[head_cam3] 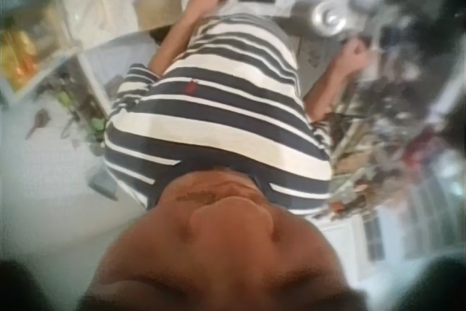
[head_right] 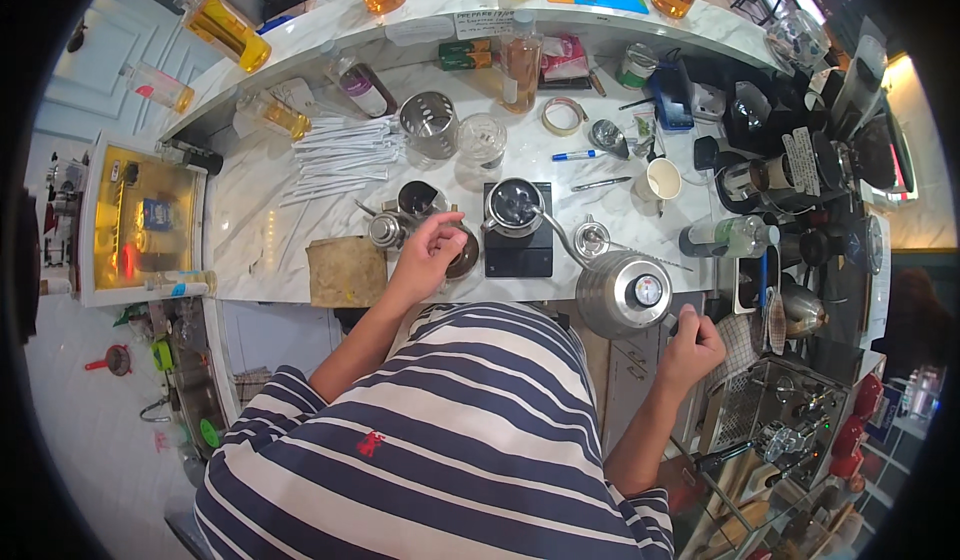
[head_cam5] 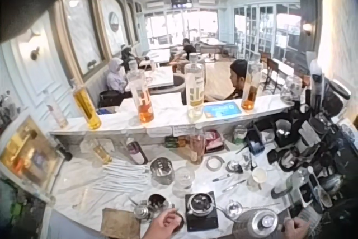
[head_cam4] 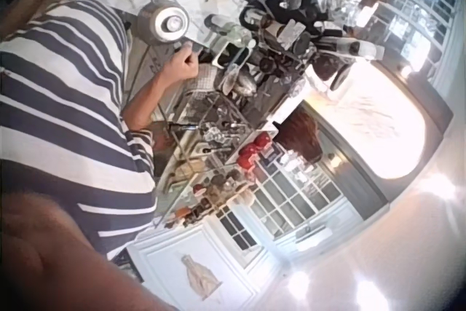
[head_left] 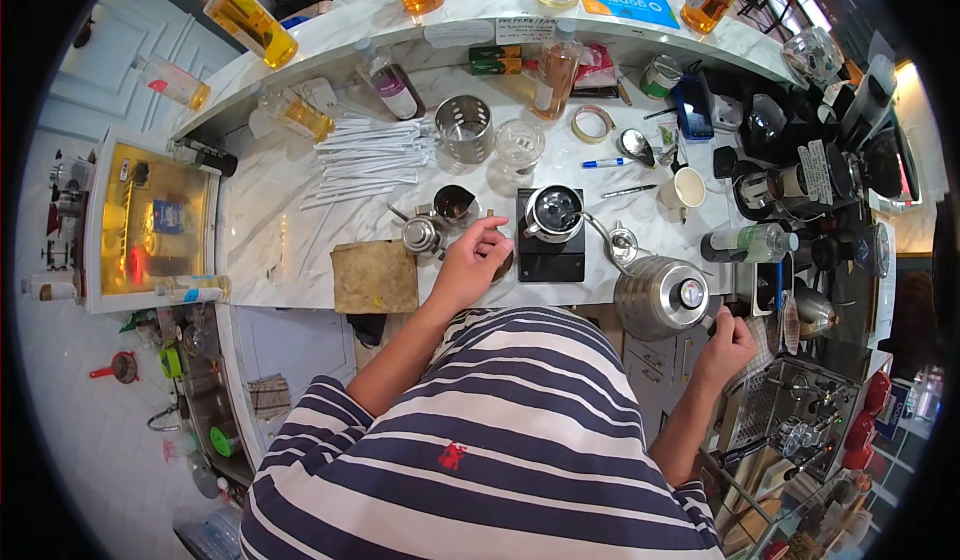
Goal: The person sets down a cup, pours water from a kettle into a coffee dripper on a scale, and stirs the mixture with a bar spoon.
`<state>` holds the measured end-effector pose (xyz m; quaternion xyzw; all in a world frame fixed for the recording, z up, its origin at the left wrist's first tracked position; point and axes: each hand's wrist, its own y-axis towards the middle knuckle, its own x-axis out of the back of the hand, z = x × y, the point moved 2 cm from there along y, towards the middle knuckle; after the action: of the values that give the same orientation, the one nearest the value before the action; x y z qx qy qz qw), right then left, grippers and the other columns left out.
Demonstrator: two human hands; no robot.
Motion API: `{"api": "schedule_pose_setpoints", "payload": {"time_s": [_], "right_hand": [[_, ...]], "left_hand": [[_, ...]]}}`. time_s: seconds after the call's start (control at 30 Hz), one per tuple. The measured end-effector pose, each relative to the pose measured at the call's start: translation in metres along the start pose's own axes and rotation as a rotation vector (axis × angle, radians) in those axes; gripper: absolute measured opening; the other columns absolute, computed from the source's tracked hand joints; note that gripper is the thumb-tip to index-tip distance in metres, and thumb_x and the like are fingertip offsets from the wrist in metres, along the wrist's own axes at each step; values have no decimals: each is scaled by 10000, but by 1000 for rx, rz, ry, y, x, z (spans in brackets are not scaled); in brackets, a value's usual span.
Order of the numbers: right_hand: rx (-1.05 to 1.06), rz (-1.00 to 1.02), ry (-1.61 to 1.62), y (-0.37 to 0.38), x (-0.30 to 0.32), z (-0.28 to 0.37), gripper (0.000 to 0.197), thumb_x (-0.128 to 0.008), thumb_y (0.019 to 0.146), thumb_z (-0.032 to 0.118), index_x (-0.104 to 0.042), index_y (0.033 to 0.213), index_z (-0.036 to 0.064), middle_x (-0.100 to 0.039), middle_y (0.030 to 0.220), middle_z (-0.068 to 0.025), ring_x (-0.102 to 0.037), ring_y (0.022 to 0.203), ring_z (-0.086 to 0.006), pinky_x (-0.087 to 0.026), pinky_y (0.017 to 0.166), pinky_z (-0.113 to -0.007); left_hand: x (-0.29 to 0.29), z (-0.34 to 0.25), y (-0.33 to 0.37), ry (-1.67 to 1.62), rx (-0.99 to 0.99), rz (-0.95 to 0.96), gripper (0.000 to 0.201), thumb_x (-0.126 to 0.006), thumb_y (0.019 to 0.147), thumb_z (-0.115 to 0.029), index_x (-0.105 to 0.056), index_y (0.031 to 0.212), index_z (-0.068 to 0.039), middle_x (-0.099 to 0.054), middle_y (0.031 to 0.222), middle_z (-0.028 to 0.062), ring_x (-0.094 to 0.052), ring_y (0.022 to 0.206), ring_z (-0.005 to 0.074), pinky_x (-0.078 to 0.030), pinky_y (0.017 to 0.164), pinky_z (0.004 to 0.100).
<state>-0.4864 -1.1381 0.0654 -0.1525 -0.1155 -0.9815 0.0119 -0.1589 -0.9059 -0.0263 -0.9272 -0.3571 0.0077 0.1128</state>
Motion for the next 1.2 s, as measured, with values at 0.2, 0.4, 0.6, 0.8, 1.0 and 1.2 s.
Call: {"api": "schedule_pose_setpoints", "payload": {"time_s": [0.2,0.4,0.6,0.8,1.0,1.2], "right_hand": [[-18,-42,0,-19,-3,4,437,-715,928,85,-460,576,42,-411,604,77,-320,585,-34,-214,539,-284],[-28,-108,1,-29,-3,11,453,-712,932,85,-442,569,59,-394,597,81,-311,580,-32,-210,533,-285],[-36,-84,-14,-36,1,17,465,-710,934,85,-424,567,71,-381,597,86,-311,575,-31,-196,529,-283],[-49,-94,-25,-44,-3,10,484,-704,936,78,-385,572,79,-360,606,92,-294,588,-32,-192,535,-287],[-51,-102,16,-46,-10,10,485,-703,938,75,-377,579,75,-356,612,89,-296,599,-36,-195,539,-291],[-61,-168,18,-49,-7,15,491,-703,942,79,-373,579,72,-355,612,86,-295,600,-38,-201,543,-293]], "left_hand": [[-2,-5,17,44,-44,58,359,-730,996,-179,-673,1334,-73,-696,989,20,-591,832,75,-509,779,252],[-9,-23,14,51,-52,125,373,-700,1020,-152,-644,1377,-60,-660,1019,3,-563,860,62,-485,796,237],[-11,-6,13,102,-45,150,402,-708,1015,-162,-625,1394,-60,-655,1023,11,-564,859,69,-493,788,246],[-6,-5,6,133,-34,171,440,-709,1011,-163,-605,1430,-79,-649,1022,10,-563,849,70,-495,760,247],[-2,6,2,127,-57,166,521,-753,977,-262,-604,1453,-109,-715,1018,55,-632,797,109,-535,763,293],[2,6,3,145,-74,195,551,-756,976,-256,-588,1482,-115,-714,1042,61,-633,804,111,-537,774,292]]}}
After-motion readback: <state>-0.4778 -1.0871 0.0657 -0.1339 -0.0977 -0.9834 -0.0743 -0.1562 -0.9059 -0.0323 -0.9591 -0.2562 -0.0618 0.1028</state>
